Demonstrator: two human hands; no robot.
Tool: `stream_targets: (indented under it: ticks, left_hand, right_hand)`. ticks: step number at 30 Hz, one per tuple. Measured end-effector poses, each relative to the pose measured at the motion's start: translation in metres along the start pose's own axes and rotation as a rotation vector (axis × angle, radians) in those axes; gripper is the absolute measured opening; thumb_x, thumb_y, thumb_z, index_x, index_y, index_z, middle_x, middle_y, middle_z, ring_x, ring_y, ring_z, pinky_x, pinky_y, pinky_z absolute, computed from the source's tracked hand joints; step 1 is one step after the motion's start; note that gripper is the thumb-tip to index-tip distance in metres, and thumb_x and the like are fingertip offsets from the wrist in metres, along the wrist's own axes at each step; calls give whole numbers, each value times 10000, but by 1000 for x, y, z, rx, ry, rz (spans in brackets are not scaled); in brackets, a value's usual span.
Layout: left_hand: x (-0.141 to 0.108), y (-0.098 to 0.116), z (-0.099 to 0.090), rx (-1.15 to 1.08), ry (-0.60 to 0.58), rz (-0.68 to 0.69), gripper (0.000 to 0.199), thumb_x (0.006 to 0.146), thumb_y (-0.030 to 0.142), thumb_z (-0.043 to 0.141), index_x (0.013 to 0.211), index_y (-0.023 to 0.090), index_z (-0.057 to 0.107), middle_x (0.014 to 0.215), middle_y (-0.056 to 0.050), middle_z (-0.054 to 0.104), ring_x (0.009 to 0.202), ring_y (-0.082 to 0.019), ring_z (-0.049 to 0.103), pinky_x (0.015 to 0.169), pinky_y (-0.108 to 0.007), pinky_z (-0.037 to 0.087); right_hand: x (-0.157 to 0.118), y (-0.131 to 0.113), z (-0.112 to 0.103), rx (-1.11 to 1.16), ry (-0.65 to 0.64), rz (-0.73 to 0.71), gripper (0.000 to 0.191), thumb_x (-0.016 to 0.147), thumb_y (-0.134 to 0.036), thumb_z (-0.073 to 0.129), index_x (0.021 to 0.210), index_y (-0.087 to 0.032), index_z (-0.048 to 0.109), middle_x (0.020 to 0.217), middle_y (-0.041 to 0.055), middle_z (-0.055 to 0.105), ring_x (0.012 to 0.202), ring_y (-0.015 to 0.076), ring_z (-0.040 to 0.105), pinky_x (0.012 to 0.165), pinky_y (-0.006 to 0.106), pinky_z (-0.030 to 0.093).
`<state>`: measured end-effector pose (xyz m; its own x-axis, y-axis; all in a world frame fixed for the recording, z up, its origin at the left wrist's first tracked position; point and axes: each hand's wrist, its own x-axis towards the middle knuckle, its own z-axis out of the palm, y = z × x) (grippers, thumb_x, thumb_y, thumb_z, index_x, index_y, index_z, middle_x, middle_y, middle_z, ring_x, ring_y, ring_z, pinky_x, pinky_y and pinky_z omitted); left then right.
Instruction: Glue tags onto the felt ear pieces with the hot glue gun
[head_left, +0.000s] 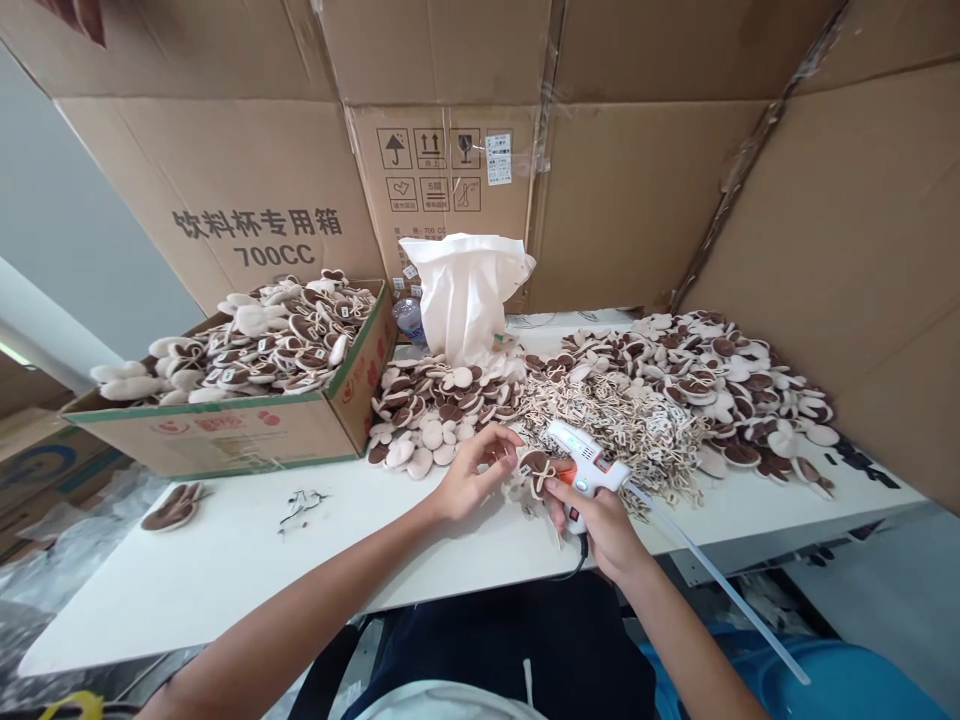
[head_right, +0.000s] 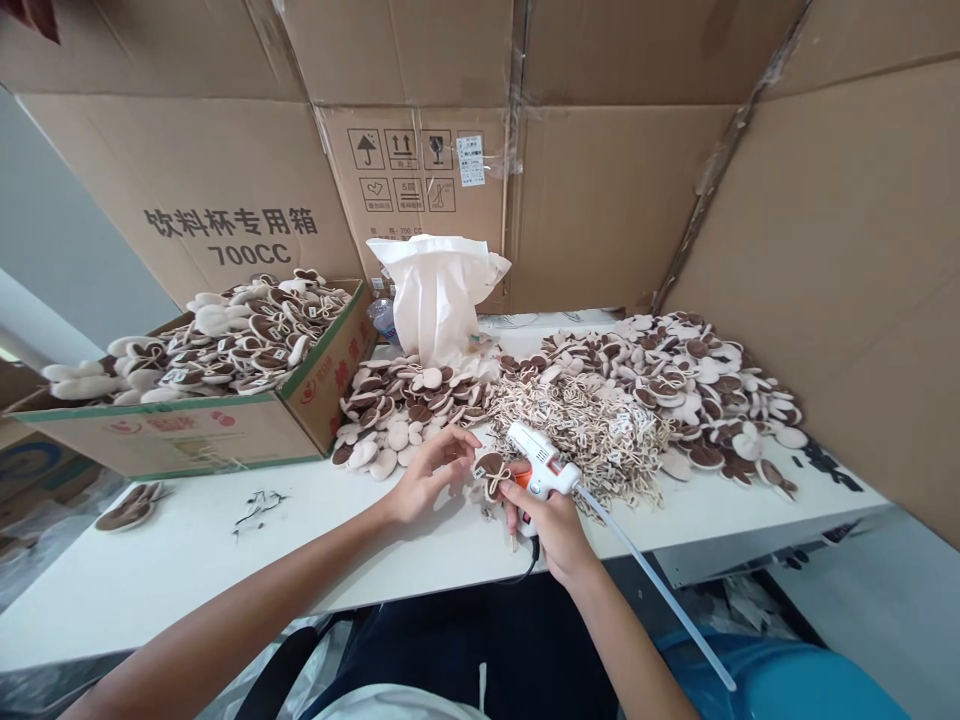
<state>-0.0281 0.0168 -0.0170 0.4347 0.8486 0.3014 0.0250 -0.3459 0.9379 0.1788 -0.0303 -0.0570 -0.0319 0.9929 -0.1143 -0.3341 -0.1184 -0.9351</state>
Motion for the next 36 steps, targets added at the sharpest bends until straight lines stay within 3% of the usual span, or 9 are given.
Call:
stream_targets:
  ticks: [4, 7, 18, 23, 29, 36]
  left_hand:
    - [1, -4, 0, 35, 95, -62, 161, 922, 299, 586, 872, 157, 643, 795, -24, 612, 691, -141, 524, 650, -262, 419]
    - [2, -8, -1, 11, 113, -77, 195, 930, 289, 529, 785, 167, 573, 729, -2, 555, 645, -129, 490, 634, -264, 401]
    - [3, -12, 4, -92, 97, -24, 399, 1056, 549, 414, 854, 207, 444, 785, 4, 484, 630, -125, 468, 591, -273, 403]
    - [1, -18, 2, -58, 97, -6, 409, 1075, 558, 393, 876, 205, 454, 751, 13, 488, 632, -125, 463, 630, -285, 413]
    - [0, -18, 1, -18, 67, 4, 395, 1092, 525, 337, 871, 213, 437, 749, 10, 498, 635, -137, 464, 652, -300, 412]
    - [0, -17, 0, 80, 68, -2, 446, 1105, 497, 301, 792, 211, 438, 657, 21, 474, 596, -138, 425, 640, -296, 387]
  right_hand:
    - [0, 1, 0, 16, -2, 1, 470, 726, -478, 907, 1007, -187, 669, 573, -24, 633, 471, 131, 530, 481, 257, 419]
    - [0, 0, 1, 43, 2, 11, 493, 710, -487, 915, 1011, -196, 655, 597, -20, 646, 476, 128, 531, 479, 254, 426]
    - [-2, -5, 1, 66, -30, 26, 486, 715, -478, 920, 1012, -195, 660, 612, -20, 641, 495, 149, 527, 481, 280, 441]
    - [-1, -3, 0, 53, -27, 1, 456, 738, -474, 907, 1000, -195, 660, 574, -24, 619, 494, 154, 529, 481, 282, 439]
    - [-2, -4, 0, 63, -27, 11, 470, 731, -461, 916, 1026, -195, 665, 659, -9, 662, 501, 143, 529, 486, 282, 446]
    - [-2, -4, 0, 65, -34, 2, 417, 755, -433, 902, 1000, -194, 663, 589, -25, 626, 494, 138, 524, 484, 267, 441]
